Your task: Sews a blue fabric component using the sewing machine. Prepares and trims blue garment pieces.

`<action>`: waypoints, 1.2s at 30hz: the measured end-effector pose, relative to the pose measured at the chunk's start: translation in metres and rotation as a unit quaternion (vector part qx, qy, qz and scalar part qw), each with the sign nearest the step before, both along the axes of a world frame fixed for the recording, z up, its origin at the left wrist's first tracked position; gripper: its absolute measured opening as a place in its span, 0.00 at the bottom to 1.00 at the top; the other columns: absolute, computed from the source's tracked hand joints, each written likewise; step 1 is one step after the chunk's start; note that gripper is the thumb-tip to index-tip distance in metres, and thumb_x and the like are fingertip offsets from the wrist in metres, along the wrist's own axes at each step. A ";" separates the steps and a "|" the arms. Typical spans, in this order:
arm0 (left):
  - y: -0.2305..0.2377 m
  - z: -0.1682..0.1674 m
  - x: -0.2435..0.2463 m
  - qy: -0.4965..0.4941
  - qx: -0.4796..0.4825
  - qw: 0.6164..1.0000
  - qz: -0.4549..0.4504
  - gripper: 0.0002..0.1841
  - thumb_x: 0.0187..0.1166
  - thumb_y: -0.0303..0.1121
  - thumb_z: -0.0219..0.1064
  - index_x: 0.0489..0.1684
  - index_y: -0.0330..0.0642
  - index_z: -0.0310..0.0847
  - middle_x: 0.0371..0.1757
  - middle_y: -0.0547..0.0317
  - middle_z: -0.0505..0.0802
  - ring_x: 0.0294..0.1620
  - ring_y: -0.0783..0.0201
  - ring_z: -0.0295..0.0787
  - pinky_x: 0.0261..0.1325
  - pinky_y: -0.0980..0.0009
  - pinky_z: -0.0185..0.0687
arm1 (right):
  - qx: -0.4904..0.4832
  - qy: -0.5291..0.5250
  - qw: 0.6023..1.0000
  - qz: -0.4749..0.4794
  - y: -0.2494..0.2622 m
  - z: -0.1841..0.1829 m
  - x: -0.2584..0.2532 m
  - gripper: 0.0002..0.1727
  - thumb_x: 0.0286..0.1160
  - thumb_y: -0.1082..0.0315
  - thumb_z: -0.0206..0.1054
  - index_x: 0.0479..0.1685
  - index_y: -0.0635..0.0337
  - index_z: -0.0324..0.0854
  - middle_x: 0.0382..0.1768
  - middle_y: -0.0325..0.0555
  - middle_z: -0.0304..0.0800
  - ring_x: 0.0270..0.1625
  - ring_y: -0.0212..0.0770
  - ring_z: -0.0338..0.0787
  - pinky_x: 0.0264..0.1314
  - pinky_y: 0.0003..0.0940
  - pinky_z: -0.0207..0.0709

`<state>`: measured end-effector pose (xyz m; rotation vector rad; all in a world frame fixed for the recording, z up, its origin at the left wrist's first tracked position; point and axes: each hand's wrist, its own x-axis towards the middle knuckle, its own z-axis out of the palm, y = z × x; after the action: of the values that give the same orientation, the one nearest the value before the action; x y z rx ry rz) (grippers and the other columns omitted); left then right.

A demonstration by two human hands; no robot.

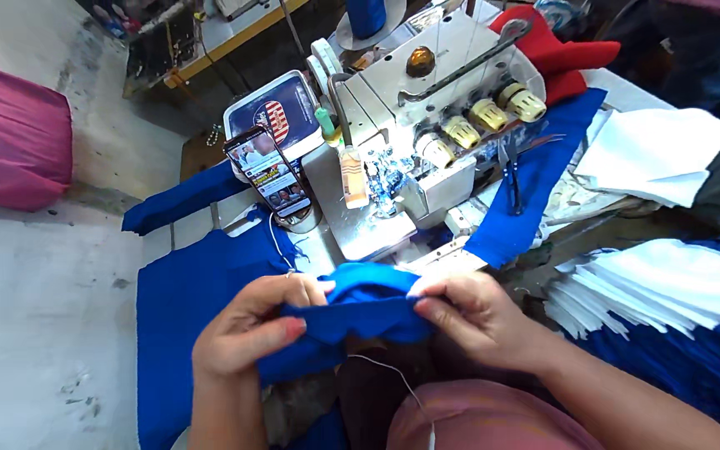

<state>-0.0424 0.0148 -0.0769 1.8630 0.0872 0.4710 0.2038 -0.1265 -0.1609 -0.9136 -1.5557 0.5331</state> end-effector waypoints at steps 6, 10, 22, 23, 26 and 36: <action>0.026 0.006 0.060 0.385 0.234 0.843 0.292 0.12 0.86 0.36 0.65 0.45 0.34 0.87 0.37 0.47 0.91 0.40 0.54 0.88 0.47 0.51 0.82 | -0.248 0.096 0.964 -0.005 0.008 -0.030 -0.028 0.16 0.86 0.65 0.57 0.37 0.65 0.85 0.25 0.34 0.81 0.28 0.17 0.76 0.34 0.14 0.71; 0.046 -0.023 0.105 0.399 0.259 0.804 0.356 0.15 0.86 0.38 0.66 0.51 0.31 0.84 0.45 0.34 0.91 0.51 0.36 0.89 0.54 0.35 0.79 | -0.197 0.103 0.952 -0.209 0.025 -0.036 -0.036 0.13 0.83 0.68 0.60 0.37 0.67 0.86 0.18 0.30 0.77 0.21 0.12 0.70 0.28 0.08 0.66; 0.068 -0.056 0.135 0.356 0.285 0.765 0.454 0.15 0.84 0.33 0.62 0.62 0.36 0.79 0.58 0.36 0.89 0.63 0.38 0.87 0.61 0.40 0.79 | -0.105 0.105 0.947 -0.285 0.043 -0.050 -0.029 0.10 0.79 0.71 0.65 0.34 0.70 0.84 0.22 0.33 0.82 0.26 0.10 0.75 0.34 0.06 0.69; 0.063 -0.055 0.124 0.315 0.273 0.787 0.455 0.19 0.83 0.36 0.65 0.67 0.35 0.78 0.62 0.34 0.87 0.67 0.37 0.84 0.67 0.39 0.77 | -0.111 0.110 0.952 -0.262 0.041 -0.052 -0.026 0.09 0.79 0.71 0.64 0.37 0.71 0.84 0.24 0.33 0.84 0.28 0.11 0.76 0.36 0.06 0.71; 0.029 -0.066 0.076 0.226 0.166 0.842 0.461 0.35 0.82 0.44 0.69 0.80 0.28 0.61 0.69 0.31 0.82 0.68 0.42 0.83 0.69 0.46 0.78 | -0.152 0.124 0.964 -0.181 0.035 -0.054 -0.013 0.10 0.81 0.71 0.63 0.44 0.71 0.84 0.30 0.33 0.86 0.33 0.12 0.80 0.42 0.08 0.75; -0.038 -0.030 0.009 0.419 0.330 0.719 0.446 0.18 0.77 0.33 0.71 0.56 0.26 0.85 0.50 0.22 0.89 0.51 0.22 0.88 0.49 0.25 0.76 | -0.196 0.134 0.961 -0.140 0.031 -0.045 -0.008 0.08 0.81 0.72 0.62 0.42 0.69 0.84 0.28 0.32 0.85 0.31 0.13 0.80 0.38 0.09 0.74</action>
<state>-0.0339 -0.0235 -0.1065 2.5283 1.6945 0.2403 0.1955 -0.0955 -0.2062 -1.2823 -1.0691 0.7419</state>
